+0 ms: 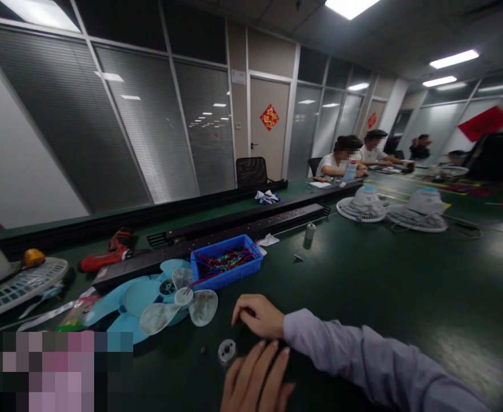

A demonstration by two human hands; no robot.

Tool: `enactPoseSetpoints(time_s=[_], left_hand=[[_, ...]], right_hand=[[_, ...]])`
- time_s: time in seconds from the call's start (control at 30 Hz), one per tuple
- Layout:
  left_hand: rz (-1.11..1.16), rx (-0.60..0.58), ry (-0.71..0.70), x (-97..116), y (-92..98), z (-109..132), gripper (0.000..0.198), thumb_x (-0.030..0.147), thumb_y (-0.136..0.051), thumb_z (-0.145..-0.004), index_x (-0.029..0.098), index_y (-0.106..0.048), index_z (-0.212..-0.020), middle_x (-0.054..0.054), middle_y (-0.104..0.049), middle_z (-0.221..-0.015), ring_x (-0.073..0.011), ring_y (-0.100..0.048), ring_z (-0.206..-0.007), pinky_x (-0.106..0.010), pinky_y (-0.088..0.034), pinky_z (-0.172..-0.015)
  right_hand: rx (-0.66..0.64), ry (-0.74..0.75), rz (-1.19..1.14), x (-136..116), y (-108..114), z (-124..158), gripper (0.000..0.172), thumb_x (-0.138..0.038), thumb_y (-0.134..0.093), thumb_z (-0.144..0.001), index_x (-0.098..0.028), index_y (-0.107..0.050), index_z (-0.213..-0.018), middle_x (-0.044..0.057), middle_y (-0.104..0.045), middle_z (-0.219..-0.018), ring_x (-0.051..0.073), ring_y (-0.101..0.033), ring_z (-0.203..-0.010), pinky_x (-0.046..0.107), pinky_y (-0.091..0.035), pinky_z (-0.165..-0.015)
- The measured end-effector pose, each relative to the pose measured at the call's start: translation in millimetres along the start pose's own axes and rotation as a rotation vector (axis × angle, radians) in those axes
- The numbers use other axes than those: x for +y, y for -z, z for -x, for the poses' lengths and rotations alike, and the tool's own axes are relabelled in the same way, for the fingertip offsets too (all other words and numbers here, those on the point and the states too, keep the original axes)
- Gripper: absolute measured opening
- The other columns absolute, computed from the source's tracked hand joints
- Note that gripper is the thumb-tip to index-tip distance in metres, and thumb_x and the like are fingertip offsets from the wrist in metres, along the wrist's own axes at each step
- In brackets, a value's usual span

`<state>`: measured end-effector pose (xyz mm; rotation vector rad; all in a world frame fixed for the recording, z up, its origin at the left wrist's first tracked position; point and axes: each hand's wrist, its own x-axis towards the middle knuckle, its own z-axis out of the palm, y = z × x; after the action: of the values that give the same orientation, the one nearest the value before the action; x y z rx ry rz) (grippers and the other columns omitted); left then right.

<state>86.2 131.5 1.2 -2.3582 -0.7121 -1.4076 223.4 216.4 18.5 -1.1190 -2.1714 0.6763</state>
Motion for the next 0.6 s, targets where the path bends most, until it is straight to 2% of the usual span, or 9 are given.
enactPoseSetpoints(time_s=[0.07,0.17,0.27,0.4,0.6], left_hand=[[0.077,0.124,-0.011,24,-25.8,-18,0.035,0.034,-0.038,-0.098,0.019,-0.068,-0.108,-0.004,-0.075,-0.100,-0.0189,-0.066,-0.101,-0.031,-0.043,-0.092],[0.168,0.019,-0.088,37,-46.0,-37,0.034,0.019,-0.035,-0.099,0.019,-0.069,-0.103,-0.003,-0.074,-0.105,-0.0197,-0.066,-0.106,-0.033,-0.050,-0.091],[0.252,0.025,-0.114,35,-46.6,-43,0.030,0.009,-0.040,-0.095,0.016,-0.069,-0.095,-0.004,-0.076,-0.096,-0.0187,-0.070,-0.097,-0.032,-0.056,-0.085],[0.359,0.090,-0.055,35,-46.6,-47,0.028,0.008,-0.042,-0.093,0.016,-0.068,-0.085,-0.004,-0.077,-0.085,-0.0172,-0.073,-0.085,-0.029,-0.060,-0.081],[0.635,0.170,0.080,70,-63.6,-60,0.032,0.014,-0.042,-0.095,0.019,-0.063,-0.072,-0.001,-0.071,-0.066,-0.0127,-0.070,-0.068,-0.026,-0.060,-0.079]], right_hand=[[0.021,0.028,0.096,-3,-7,-1,0.021,-0.004,-0.049,-0.079,-0.018,-0.064,-0.075,0.001,-0.061,-0.083,0.014,-0.058,-0.076,0.025,-0.045,-0.073],[0.041,0.047,0.224,-7,-10,0,0.014,-0.008,-0.053,-0.079,-0.018,-0.061,-0.073,0.001,-0.058,-0.080,0.014,-0.054,-0.072,0.026,-0.043,-0.071],[0.056,0.050,0.318,-10,-10,1,0.013,-0.011,-0.052,-0.081,-0.019,-0.059,-0.074,0.001,-0.056,-0.078,0.014,-0.053,-0.070,0.026,-0.041,-0.068],[0.061,0.051,0.412,-11,-12,0,0.011,-0.014,-0.052,-0.082,-0.019,-0.060,-0.076,0.001,-0.056,-0.078,0.015,-0.054,-0.070,0.026,-0.040,-0.066],[0.056,0.044,0.523,-14,-12,-4,0.009,-0.015,-0.054,-0.083,-0.019,-0.060,-0.079,0.000,-0.058,-0.078,0.013,-0.053,-0.066,0.025,-0.036,-0.060]])
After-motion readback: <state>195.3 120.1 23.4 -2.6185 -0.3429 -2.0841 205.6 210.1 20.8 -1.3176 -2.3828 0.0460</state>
